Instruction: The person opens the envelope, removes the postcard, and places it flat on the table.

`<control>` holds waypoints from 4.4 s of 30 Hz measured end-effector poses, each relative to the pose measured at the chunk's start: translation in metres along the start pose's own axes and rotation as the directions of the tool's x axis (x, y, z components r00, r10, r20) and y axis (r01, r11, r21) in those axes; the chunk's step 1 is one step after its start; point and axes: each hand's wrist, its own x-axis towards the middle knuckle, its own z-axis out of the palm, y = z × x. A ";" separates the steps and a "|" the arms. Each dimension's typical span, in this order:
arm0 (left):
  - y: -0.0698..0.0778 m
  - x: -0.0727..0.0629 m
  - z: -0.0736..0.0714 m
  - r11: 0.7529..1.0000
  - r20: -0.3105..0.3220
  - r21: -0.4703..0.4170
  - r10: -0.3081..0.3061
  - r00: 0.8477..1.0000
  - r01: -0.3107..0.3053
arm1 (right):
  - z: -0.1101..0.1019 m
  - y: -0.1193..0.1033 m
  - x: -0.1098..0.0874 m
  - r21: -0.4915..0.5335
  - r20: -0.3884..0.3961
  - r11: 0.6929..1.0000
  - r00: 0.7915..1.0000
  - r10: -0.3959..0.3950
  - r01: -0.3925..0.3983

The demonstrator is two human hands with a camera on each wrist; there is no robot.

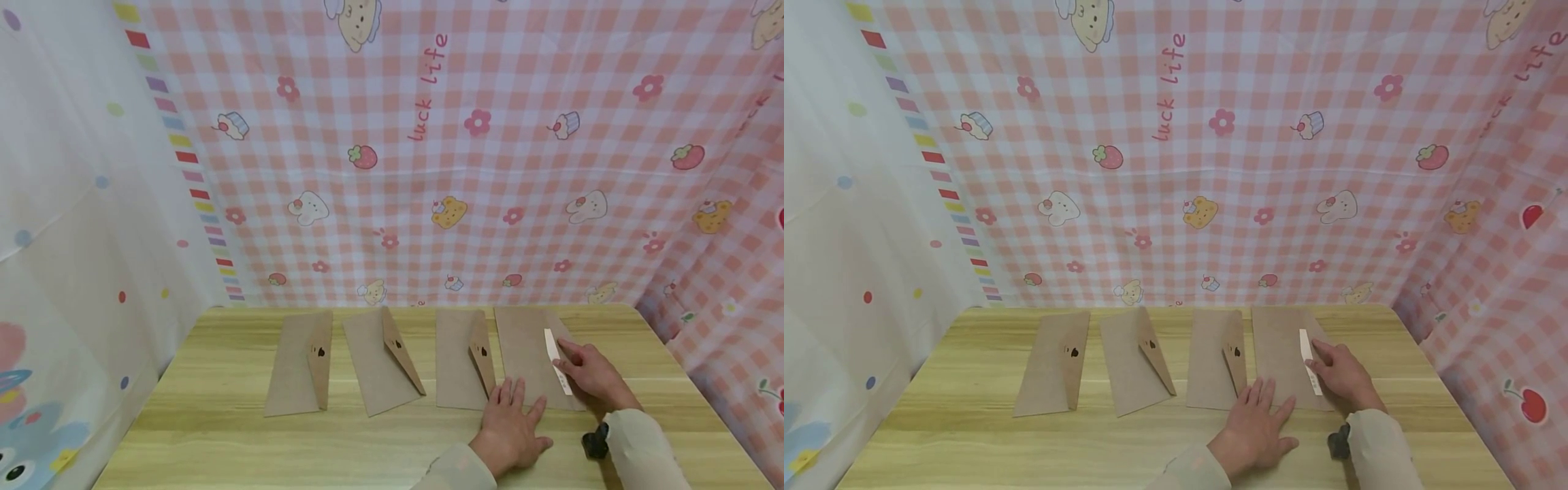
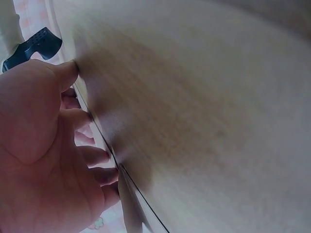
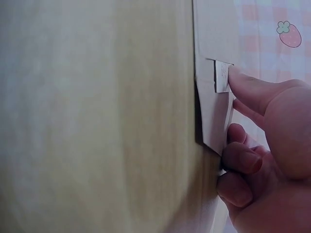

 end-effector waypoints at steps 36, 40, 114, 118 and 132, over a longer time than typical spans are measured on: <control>-0.001 0.001 -0.001 0.998 0.006 -0.064 0.000 1.000 0.001 | 0.002 0.003 -0.001 0.116 -0.030 0.993 1.000 0.004 -0.001; -0.002 -0.001 -0.003 0.995 0.008 -0.098 0.004 1.000 -0.003 | 0.000 -0.001 -0.002 0.121 -0.035 0.992 0.999 0.020 -0.016; -0.027 -0.002 -0.003 0.982 -0.018 -0.143 0.123 0.992 -0.124 | -0.001 -0.004 -0.005 0.191 0.007 0.966 0.985 0.174 -0.172; -0.027 -0.001 -0.003 0.984 -0.007 -0.128 0.122 0.992 -0.122 | -0.001 -0.005 -0.004 0.194 0.007 0.966 0.985 0.171 -0.170; -0.025 -0.002 -0.003 0.992 -0.007 -0.064 0.110 0.994 -0.110 | 0.000 -0.007 -0.007 0.175 -0.039 0.978 0.991 0.126 -0.117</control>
